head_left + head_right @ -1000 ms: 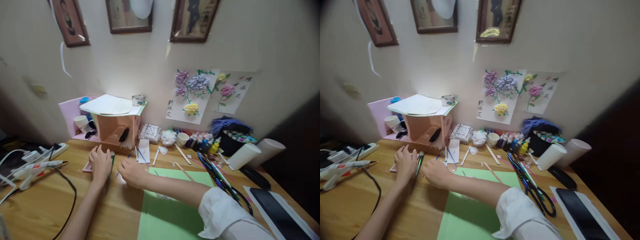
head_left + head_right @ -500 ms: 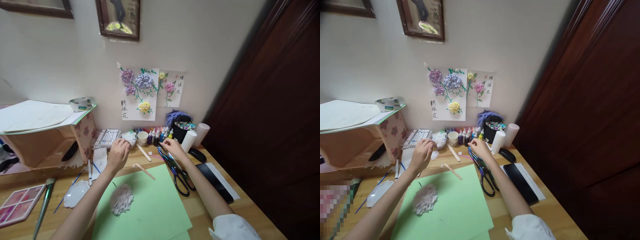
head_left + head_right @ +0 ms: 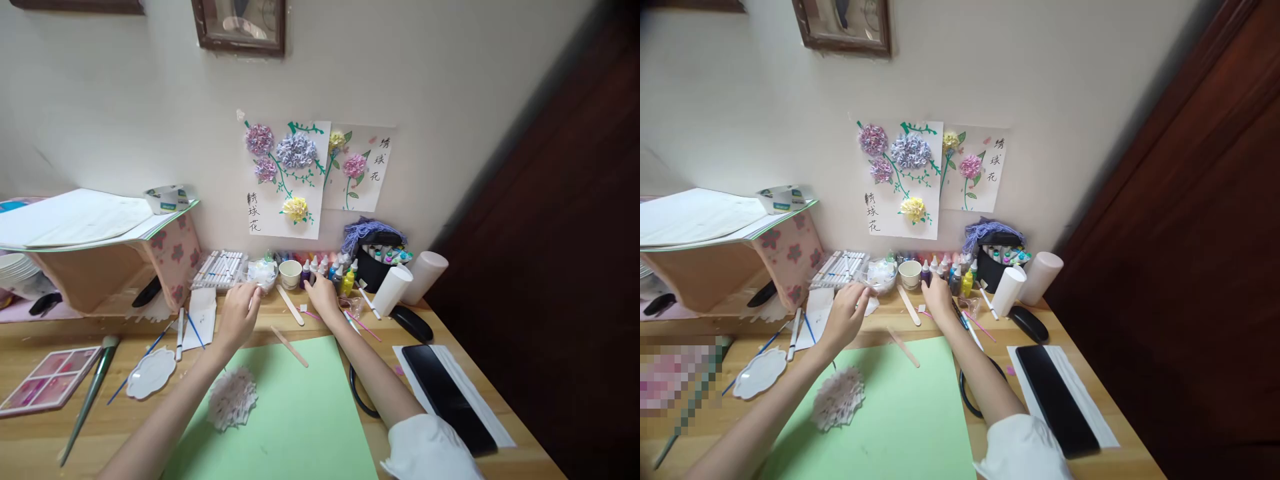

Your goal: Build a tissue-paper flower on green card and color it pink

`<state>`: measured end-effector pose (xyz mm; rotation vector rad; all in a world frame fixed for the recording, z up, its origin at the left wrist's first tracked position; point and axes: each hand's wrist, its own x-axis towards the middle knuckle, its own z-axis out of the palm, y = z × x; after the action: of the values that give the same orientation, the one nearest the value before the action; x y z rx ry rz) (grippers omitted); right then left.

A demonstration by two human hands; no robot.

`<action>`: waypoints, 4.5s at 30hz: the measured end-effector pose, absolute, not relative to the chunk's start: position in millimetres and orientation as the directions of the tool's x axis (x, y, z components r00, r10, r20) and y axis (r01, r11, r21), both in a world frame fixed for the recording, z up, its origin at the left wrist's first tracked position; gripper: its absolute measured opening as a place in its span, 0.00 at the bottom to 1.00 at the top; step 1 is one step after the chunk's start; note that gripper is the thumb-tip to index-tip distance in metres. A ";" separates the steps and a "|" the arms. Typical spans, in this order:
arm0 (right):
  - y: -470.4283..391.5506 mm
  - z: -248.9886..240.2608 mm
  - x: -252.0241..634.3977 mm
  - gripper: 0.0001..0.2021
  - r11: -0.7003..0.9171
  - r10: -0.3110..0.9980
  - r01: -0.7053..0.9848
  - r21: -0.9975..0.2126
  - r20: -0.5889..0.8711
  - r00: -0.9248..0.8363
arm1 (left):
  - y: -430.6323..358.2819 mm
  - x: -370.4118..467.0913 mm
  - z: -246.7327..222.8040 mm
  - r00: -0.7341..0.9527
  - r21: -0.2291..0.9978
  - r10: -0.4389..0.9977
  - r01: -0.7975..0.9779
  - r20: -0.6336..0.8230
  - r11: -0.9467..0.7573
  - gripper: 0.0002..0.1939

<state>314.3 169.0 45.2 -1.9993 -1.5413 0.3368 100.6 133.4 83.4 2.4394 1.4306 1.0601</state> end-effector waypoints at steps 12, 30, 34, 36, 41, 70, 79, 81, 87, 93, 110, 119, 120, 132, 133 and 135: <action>180.3 31.0 297.1 0.17 -0.192 0.918 0.806 -0.560 0.188 0.350 | 104.0 78.6 91.5 0.259 0.562 0.851 0.658 0.456 -0.502 0.17; 70.3 91.4 235.0 0.19 0.216 0.703 0.029 -0.976 0.135 -0.698 | 73.0 69.6 117.2 0.483 0.991 0.866 -0.064 0.131 -0.114 0.19; 61.0 85.2 199.9 0.17 -0.081 0.644 -0.288 -0.954 0.170 -0.746 | 54.8 46.1 116.5 0.496 0.989 0.868 -0.115 -0.019 0.088 0.22; 57.6 85.2 185.1 0.17 -0.155 0.624 -0.352 -0.923 0.185 -0.759 | 47.0 36.4 120.1 0.498 0.987 0.867 -0.131 -0.018 0.096 0.20; 52.7 89.1 163.6 0.18 -0.129 0.602 -0.292 -0.948 0.159 -0.783 | 34.2 19.2 130.9 0.376 0.971 0.924 -0.237 0.072 0.020 0.17; 20.1 114.4 210.2 0.12 0.407 0.898 0.280 -0.869 0.325 -0.299 | 36.1 55.4 164.2 0.092 0.960 0.976 -0.215 0.200 -0.177 0.08; 6.7 107.5 229.9 0.13 0.126 0.910 -0.114 -0.985 0.161 -0.381 | 62.5 58.5 153.5 0.054 0.981 0.980 -0.028 0.194 -0.193 0.13; 4.0 109.6 232.7 0.15 0.015 0.878 -0.298 -0.954 0.155 -0.453 | 72.2 67.9 128.0 0.170 0.978 0.973 0.108 0.159 -0.178 0.12; -3.4 112.7 241.5 0.17 -0.183 0.813 -0.506 -0.843 0.159 -0.559 | 79.3 90.4 69.8 0.424 0.886 0.882 0.304 0.203 -0.350 0.05; -7.0 109.3 250.1 0.18 -0.235 0.798 -0.529 -0.815 0.149 -0.584 | 71.0 99.4 94.5 0.495 0.881 0.840 0.268 0.222 -0.390 0.11; -2.4 100.7 251.2 0.20 -0.114 0.850 -0.346 -0.931 0.089 -0.519 | 33.0 112.6 150.9 0.605 0.976 0.783 -0.218 0.148 -0.015 0.17; -4.4 100.2 249.4 0.16 0.022 0.901 -0.286 -0.958 0.143 -0.411 | 41.6 106.4 158.0 0.714 0.979 0.671 -0.112 0.199 -0.171 0.17; -3.3 101.3 251.0 0.15 -0.012 0.860 -0.331 -0.943 0.159 -0.484 | 44.3 104.0 159.7 0.772 0.973 0.600 -0.105 0.210 -0.206 0.17; 7.3 116.7 254.7 0.08 0.298 0.880 0.021 -0.954 0.266 -0.393 | 29.3 105.4 153.7 0.669 0.903 0.655 -0.056 0.351 -0.426 0.13; 8.0 114.0 253.5 0.08 0.302 0.898 0.056 -0.952 0.265 -0.352 | 28.4 107.7 151.5 0.614 0.905 0.705 -0.038 0.356 -0.423 0.11; 8.9 107.7 249.8 0.09 0.298 0.943 0.155 -0.942 0.265 -0.202 | 28.4 113.6 146.7 0.455 0.905 0.810 0.019 0.371 -0.425 0.07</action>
<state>249.8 8.9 107.7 -1.0295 -1.5992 1.0222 113.6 28.4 146.7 1.7843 0.7075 1.0773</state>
